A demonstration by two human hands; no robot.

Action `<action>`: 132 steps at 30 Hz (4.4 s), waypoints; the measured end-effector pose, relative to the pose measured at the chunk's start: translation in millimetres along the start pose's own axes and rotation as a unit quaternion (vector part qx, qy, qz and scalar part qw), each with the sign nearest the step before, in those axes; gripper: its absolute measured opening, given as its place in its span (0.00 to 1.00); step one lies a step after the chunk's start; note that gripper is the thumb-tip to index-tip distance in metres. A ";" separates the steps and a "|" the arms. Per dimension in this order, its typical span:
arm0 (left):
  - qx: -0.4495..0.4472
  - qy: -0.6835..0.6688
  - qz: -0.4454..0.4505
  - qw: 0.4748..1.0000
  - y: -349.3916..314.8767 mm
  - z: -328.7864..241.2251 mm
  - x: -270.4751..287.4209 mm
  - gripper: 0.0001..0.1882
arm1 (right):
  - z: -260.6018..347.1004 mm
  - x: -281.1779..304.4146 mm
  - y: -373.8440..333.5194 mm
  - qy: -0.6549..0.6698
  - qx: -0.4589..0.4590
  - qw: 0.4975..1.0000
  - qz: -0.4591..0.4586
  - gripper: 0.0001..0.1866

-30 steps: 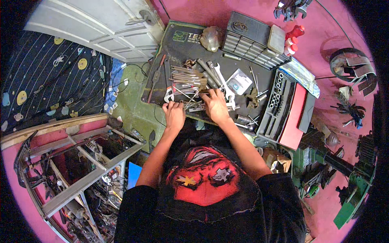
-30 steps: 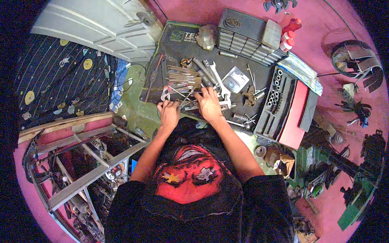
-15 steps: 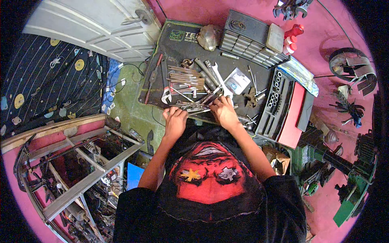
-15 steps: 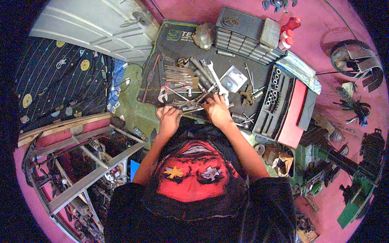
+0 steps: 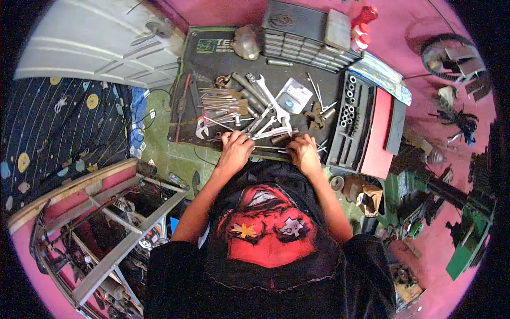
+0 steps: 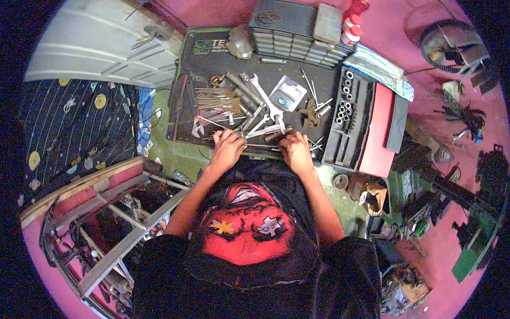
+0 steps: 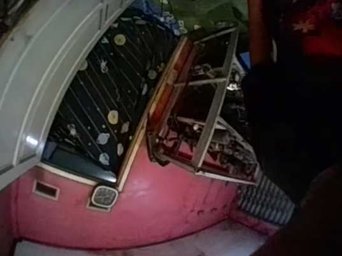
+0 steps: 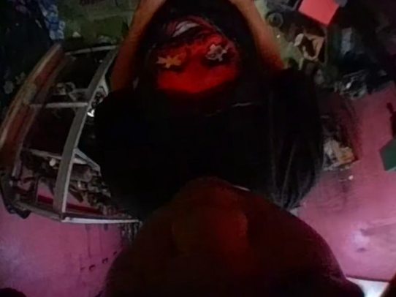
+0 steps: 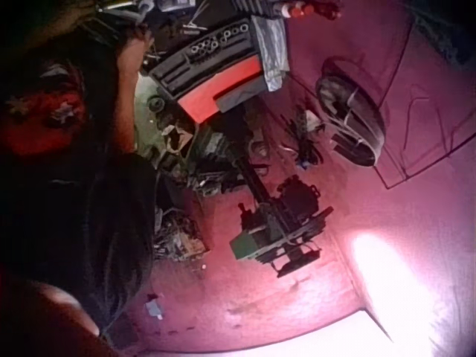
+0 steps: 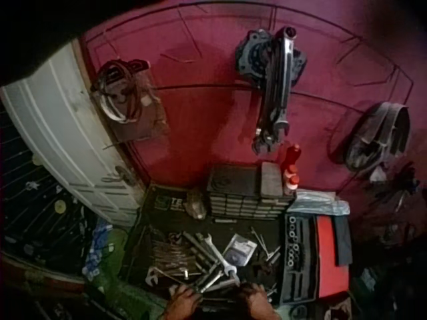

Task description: The person is sorting and organizing various wrenches and mechanical components on a workbench.

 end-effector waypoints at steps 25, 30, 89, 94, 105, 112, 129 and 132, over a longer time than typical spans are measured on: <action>-0.073 0.027 0.058 0.995 55.1 -65.2 -1.4 0.08 | -44.4 38.0 -37.1 -0.008 -0.029 0.998 -0.048 0.11; -0.071 0.024 0.058 0.996 56.4 -66.8 -1.9 0.08 | -40.9 32.8 -39.4 0.000 -0.029 0.998 -0.049 0.08; -0.233 -0.009 0.029 0.972 173.0 -387.8 -104.2 0.06 | -253.4 199.1 -262.6 -0.030 -0.155 0.930 -0.332 0.09; -0.203 0.001 0.022 0.979 168.2 -389.6 -113.7 0.08 | -256.3 193.8 -266.4 -0.027 -0.162 0.925 -0.343 0.09; -0.149 -0.031 0.020 0.988 170.0 -386.6 -114.4 0.05 | -256.7 191.6 -255.9 -0.027 -0.179 0.913 -0.365 0.10; -0.152 -0.026 0.013 0.988 179.6 -384.5 -120.7 0.08 | -252.6 191.9 -246.8 -0.042 -0.209 0.902 -0.375 0.09; -0.085 -0.032 -0.030 0.995 210.6 -388.0 -126.2 0.04 | -277.2 199.7 -216.5 -0.049 -0.212 0.881 -0.419 0.09; -0.078 -0.035 -0.027 0.996 210.9 -388.7 -126.8 0.04 | -277.9 201.6 -215.8 -0.048 -0.217 0.883 -0.414 0.09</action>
Point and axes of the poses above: each hand's wrist, its own y-axis towards the middle knuckle, its own x-axis out of the back of the hand, z = x × y, the point moved 2 cm from there along y, towards the middle knuckle, and after that the axes turned 15 degrees about y, right-handed, at the moved point
